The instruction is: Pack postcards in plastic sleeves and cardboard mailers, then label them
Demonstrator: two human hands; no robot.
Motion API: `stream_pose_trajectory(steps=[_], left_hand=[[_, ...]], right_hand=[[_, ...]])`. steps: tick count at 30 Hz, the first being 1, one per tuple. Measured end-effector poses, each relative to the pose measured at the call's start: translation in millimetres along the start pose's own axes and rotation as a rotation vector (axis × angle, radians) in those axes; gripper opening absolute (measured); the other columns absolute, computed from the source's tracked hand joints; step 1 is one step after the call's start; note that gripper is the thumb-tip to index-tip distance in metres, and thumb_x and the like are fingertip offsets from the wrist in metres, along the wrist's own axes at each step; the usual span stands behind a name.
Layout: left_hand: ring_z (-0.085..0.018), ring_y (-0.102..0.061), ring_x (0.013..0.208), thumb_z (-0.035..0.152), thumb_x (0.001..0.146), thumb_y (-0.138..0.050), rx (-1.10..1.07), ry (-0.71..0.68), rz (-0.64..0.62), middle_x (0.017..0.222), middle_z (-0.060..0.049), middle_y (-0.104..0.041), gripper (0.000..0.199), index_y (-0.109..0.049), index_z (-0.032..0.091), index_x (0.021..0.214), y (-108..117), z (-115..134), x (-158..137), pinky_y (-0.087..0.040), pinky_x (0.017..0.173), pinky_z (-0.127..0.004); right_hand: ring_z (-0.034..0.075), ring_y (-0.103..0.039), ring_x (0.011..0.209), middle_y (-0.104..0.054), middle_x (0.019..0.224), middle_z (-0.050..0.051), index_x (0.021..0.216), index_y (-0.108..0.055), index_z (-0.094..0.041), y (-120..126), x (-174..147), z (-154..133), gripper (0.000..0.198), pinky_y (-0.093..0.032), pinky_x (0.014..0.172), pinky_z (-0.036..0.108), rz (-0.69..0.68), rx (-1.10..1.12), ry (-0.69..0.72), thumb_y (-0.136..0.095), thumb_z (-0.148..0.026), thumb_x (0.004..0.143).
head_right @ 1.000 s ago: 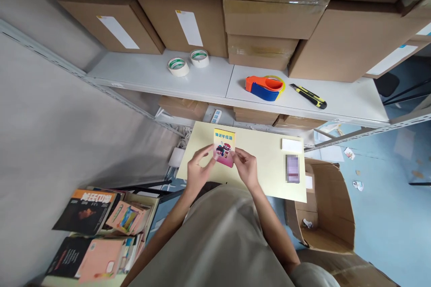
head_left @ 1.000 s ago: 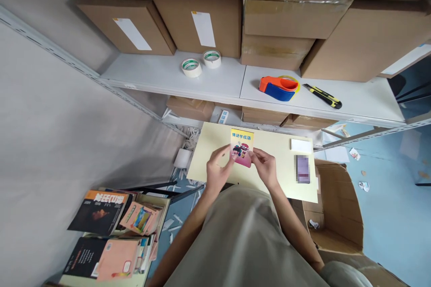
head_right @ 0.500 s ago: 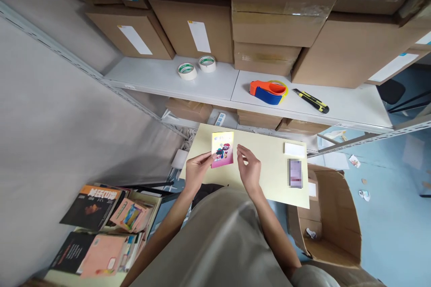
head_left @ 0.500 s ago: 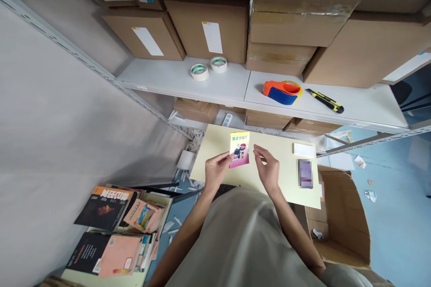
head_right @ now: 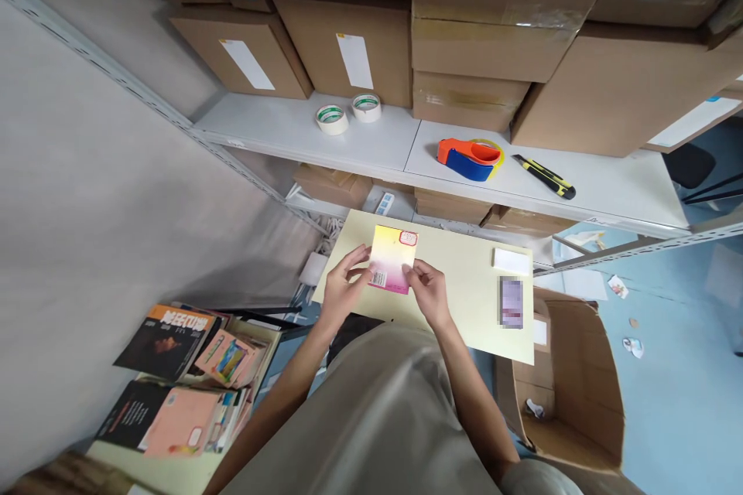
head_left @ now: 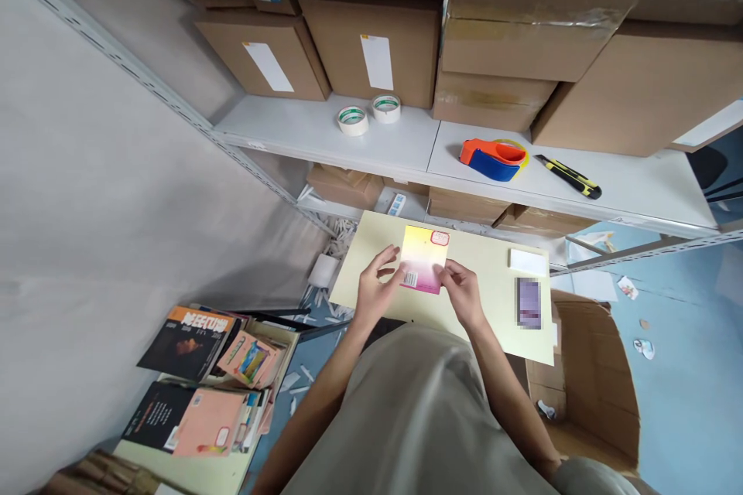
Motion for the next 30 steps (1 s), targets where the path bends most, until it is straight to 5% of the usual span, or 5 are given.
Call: stream_pose_trajectory(steps=[7,11,17,24,30], left_hand=[[-0.023,-0.079,0.092,0.047,0.081,-0.089,-0.044,0.065,-0.125,0.105,-0.010,-0.085,0.048,-0.084,0.018,0.118,11.9,-5.9,9.4,-0.062,0.078,-0.031],[-0.020,-0.076,0.085,0.038,0.086,-0.085,0.041,-0.112,-0.126,0.097,-0.007,-0.083,0.024,-0.084,0.020,0.102,11.7,13.3,7.2,-0.061,0.076,-0.029],[-0.022,-0.079,0.111,0.023,0.095,-0.075,0.081,-0.401,-0.139,0.112,-0.009,-0.083,0.008,-0.082,0.023,0.091,9.7,43.6,1.5,-0.062,0.102,-0.036],[-0.023,-0.081,0.104,0.037,0.093,-0.079,0.058,-0.242,-0.131,0.110,-0.009,-0.084,0.018,-0.081,0.021,0.100,5.3,38.9,-1.2,-0.066,0.099,-0.036],[-0.017,-0.074,0.069,0.052,0.092,-0.081,0.105,-0.106,-0.120,0.089,-0.004,-0.081,0.034,-0.077,0.022,0.108,7.7,29.9,-5.1,-0.061,0.066,-0.026]], right_hand=[[0.021,-0.069,0.080,-0.079,0.091,0.003,0.110,-0.085,-0.024,4.7,1.8,8.4,0.038,-0.058,0.072,0.032,-0.046,0.063,-0.016,-0.082,-0.058,0.093],[0.027,-0.077,0.106,-0.084,0.111,0.006,0.111,-0.088,-0.028,11.2,3.9,4.6,0.033,-0.063,0.095,0.040,-0.026,-0.008,0.105,-0.083,-0.055,0.094],[0.030,-0.067,0.143,-0.081,0.136,0.005,0.104,-0.090,-0.038,13.3,3.9,-15.2,0.018,-0.053,0.123,0.052,-0.100,-0.057,0.309,-0.077,-0.049,0.103],[0.030,-0.073,0.129,-0.082,0.129,0.007,0.109,-0.088,-0.033,19.4,1.2,-18.9,0.022,-0.057,0.114,0.049,-0.051,-0.121,0.250,-0.076,-0.049,0.102],[0.020,-0.068,0.075,-0.080,0.089,0.002,0.132,-0.072,-0.026,24.1,-3.7,-4.1,0.048,-0.058,0.074,0.034,0.065,-0.063,0.078,-0.083,-0.053,0.094]])
Point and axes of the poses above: each hand's wrist, its own x-axis towards the middle knuckle, its own y-axis out of the back of the hand, z = x × y, the point moved 6 cm from there along x, towards the middle knuckle
